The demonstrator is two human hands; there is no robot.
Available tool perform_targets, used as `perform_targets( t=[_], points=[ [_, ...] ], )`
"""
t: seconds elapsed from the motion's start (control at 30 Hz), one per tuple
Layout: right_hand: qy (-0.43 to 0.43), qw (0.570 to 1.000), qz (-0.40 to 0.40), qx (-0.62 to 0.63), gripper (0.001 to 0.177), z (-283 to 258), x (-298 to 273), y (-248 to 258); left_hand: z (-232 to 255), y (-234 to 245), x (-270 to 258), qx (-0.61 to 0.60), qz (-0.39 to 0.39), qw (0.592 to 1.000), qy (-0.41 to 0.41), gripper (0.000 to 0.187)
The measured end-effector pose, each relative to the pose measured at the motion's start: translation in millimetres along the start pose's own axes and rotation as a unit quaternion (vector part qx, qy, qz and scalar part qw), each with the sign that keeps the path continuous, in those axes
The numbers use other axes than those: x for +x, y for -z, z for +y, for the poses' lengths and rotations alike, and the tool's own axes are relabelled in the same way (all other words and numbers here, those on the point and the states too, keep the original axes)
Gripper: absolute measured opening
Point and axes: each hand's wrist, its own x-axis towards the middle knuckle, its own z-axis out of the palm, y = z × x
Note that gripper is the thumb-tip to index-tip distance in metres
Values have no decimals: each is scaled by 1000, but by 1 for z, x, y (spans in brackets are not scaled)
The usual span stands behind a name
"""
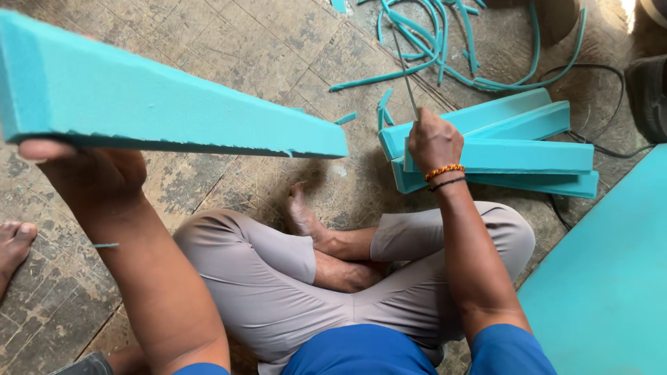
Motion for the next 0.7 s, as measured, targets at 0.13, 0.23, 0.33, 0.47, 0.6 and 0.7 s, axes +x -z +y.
perform_targets(
  t=[0.13, 0.23, 0.33, 0.47, 0.6, 0.7],
  points=[
    [49, 996, 61, 44, 17, -6, -4, 20, -17, -9, 17, -56, -30, 998, 13, 98],
    [-22, 969, 117, 216, 18, -24, -7, 31, -21, -19, 33, -93, -46, 995, 9, 97],
    [7, 819, 66, 570, 24, -51, -21, 38, -23, -36, 50, -127, -67, 990, -1, 96],
    [-8, 702, -24, 711, 26, -100, -42, 42, -21, -50, 67, -166, -115, 979, 15, 94],
    [21, 677, -22, 735, 28, -141, -46, 45, -37, -59, 86, -193, -191, 963, 6, 90],
    [41, 665, -28, 745, 30, -161, -42, 43, -63, -75, 97, -269, -238, 928, 102, 93]
  ],
)
